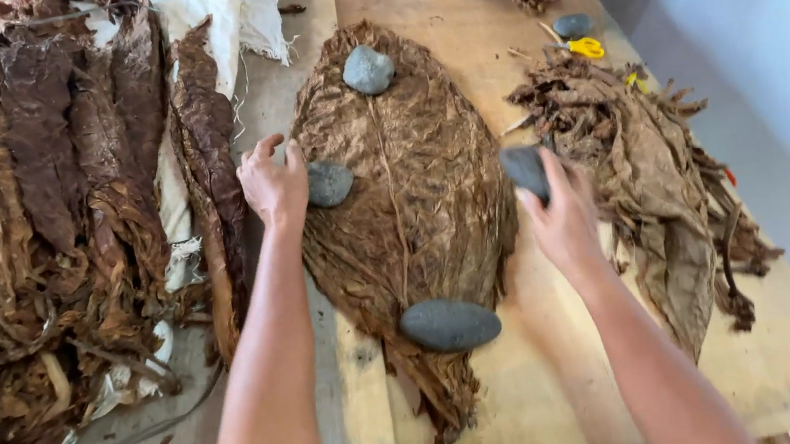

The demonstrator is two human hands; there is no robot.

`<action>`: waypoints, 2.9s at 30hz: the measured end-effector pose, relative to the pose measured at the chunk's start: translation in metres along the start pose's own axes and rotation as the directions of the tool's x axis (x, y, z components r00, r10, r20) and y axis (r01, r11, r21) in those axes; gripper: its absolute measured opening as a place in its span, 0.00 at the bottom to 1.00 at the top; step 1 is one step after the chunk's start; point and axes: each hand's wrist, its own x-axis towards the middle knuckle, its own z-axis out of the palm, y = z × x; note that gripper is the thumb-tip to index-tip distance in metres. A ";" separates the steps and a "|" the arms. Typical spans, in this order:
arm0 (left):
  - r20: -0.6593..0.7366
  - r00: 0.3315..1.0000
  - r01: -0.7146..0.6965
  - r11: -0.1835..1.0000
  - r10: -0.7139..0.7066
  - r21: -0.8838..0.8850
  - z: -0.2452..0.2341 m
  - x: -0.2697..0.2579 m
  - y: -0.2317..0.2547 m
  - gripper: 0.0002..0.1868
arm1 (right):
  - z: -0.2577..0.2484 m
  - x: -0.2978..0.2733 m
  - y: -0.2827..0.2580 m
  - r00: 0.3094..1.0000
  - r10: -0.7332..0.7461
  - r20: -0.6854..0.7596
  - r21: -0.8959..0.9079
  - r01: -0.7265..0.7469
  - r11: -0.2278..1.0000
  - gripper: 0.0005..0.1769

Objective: The person presses and smooths a large dried leaf on a wooden table using smooth stones as weights. They adjust the leaf's position and place additional stones to hold it flat while other workers perform similar tasks nearby.

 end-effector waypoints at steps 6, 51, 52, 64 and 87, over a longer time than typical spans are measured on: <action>-0.170 0.985 -0.074 0.968 0.033 -0.241 -0.009 -0.038 0.008 0.19 | 0.082 0.081 0.001 0.993 0.062 0.100 0.075 -0.070 0.995 0.34; 0.016 0.985 0.160 0.948 -0.171 0.276 -0.100 -0.017 -0.020 0.31 | -0.057 -0.192 -0.018 0.969 0.240 0.050 0.221 -0.245 0.944 0.15; 0.013 0.991 0.126 0.951 -0.135 0.283 -0.095 -0.016 -0.029 0.33 | -0.057 -0.192 -0.018 0.965 0.252 0.075 0.200 -0.262 0.944 0.17; 0.190 0.974 0.043 0.925 -0.123 0.378 -0.081 -0.024 -0.039 0.26 | -0.064 -0.192 -0.028 0.942 0.308 0.136 0.169 -0.328 0.929 0.18; 0.450 0.889 0.455 -0.050 0.087 -0.889 -0.107 -0.028 0.058 0.23 | -0.030 0.022 -0.208 0.888 -0.144 0.436 0.712 -0.243 0.658 0.25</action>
